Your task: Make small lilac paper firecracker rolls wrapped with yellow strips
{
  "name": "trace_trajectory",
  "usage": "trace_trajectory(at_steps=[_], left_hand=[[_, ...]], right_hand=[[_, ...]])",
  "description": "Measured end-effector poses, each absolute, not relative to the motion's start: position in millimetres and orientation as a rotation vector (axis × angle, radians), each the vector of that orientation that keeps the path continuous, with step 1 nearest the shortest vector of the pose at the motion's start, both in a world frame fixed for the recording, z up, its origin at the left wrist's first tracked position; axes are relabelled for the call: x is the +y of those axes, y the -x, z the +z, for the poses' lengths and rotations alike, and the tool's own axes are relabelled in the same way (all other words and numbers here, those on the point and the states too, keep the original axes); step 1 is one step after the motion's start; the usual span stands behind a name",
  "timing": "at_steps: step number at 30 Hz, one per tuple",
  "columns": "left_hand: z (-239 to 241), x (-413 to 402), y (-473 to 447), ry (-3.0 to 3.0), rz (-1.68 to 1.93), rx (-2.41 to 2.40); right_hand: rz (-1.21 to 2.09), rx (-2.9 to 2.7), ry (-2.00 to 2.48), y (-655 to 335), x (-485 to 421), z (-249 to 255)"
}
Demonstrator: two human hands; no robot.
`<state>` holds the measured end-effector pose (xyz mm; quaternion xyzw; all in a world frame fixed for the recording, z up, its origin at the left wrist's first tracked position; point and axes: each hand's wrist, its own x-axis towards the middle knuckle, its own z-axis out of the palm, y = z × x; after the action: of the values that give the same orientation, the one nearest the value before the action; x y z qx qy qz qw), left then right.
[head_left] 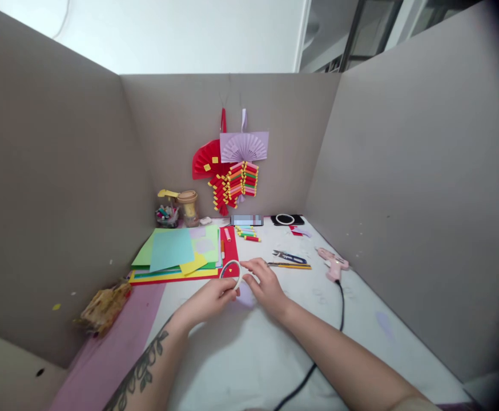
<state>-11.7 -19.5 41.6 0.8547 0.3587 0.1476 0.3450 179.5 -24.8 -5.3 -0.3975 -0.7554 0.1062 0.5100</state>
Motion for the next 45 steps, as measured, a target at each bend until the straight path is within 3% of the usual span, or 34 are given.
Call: trace_trajectory(at_steps=[11,20,26,30,34,41,45], left_hand=[[38.3,-20.5,9.0,-2.257,0.293,0.894],[38.5,-19.6,9.7,-2.268,0.291,0.986],[31.9,-14.8,11.5,-2.415,0.190,1.296],[31.0,-13.6,13.5,-2.458,0.085,1.428],[32.5,-16.6,16.0,-2.476,0.047,1.288],[29.4,-23.7,14.6,-2.480,-0.084,1.201],[26.4,-29.3,6.6,-2.510,-0.081,1.229]], right_hand=[[0.485,-1.800,0.928,-185.8,-27.2,10.4],[0.310,-1.598,1.159,-220.2,-4.5,1.1],[0.051,-1.558,1.555,-262.4,23.2,-25.3],[0.056,-1.537,1.549,-275.5,27.0,-31.3],[0.209,-1.544,1.526,-277.2,23.3,-24.9],[0.878,-1.157,1.387,-268.6,18.2,-16.2],[0.927,-1.147,1.334,-266.1,20.2,-17.3]])
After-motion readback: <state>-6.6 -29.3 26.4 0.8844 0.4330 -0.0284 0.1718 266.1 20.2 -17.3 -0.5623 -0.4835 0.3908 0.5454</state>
